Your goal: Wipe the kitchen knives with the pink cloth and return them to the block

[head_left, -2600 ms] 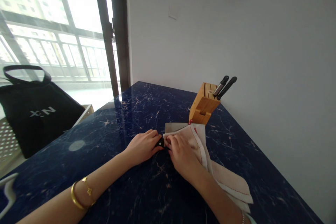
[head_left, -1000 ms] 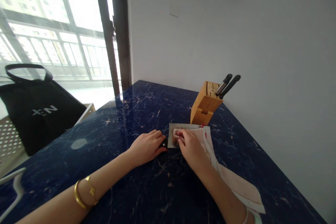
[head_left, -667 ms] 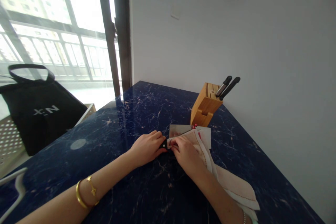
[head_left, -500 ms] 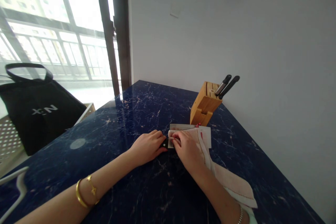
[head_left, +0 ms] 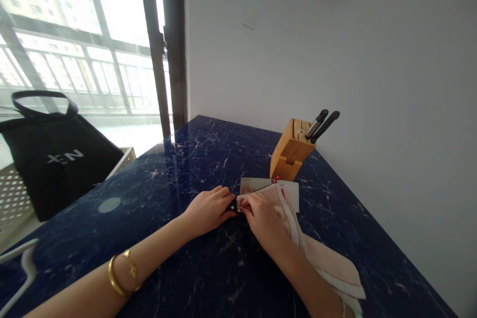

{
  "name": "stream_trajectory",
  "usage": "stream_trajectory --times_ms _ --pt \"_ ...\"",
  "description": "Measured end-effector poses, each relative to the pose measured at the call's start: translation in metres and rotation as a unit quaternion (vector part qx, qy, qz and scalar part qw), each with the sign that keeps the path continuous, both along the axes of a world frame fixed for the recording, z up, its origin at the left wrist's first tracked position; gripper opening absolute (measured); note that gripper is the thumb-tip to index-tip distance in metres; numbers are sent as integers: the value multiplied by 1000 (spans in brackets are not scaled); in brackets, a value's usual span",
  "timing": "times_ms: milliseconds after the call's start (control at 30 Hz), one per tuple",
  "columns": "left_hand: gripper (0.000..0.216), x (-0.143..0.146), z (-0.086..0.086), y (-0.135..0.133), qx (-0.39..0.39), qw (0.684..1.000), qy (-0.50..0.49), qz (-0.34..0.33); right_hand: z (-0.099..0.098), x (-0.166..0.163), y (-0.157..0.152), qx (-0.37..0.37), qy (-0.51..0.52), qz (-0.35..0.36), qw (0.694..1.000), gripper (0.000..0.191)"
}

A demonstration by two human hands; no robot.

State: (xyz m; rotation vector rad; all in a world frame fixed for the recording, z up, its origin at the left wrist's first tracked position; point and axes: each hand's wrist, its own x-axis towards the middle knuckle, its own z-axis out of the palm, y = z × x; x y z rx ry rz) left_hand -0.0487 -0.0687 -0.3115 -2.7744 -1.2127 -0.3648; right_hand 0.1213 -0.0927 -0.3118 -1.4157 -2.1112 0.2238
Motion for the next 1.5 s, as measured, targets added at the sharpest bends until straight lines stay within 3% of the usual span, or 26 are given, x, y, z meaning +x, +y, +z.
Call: stream_trajectory --times_ms 300,433,567,867,1000,1500 --pt "29 1 -1 2 2 1000 5 4 2 -3 -1 40 -21 -42 998 14" --pt "28 0 -1 1 -2 1000 1 4 0 -3 -3 14 -29 -20 999 14" --pt "30 0 -1 1 -1 1000 3 3 0 -1 2 -8 7 -60 998 10" --pt "33 0 -2 1 0 1000 -3 -1 -5 -3 2 -12 0 -66 998 13" --pt "32 1 -2 1 -2 1000 -4 1 -3 -3 5 19 2 -76 997 12" --pt "29 3 -1 0 -9 1000 1 4 -1 -7 1 23 -107 -100 989 11"
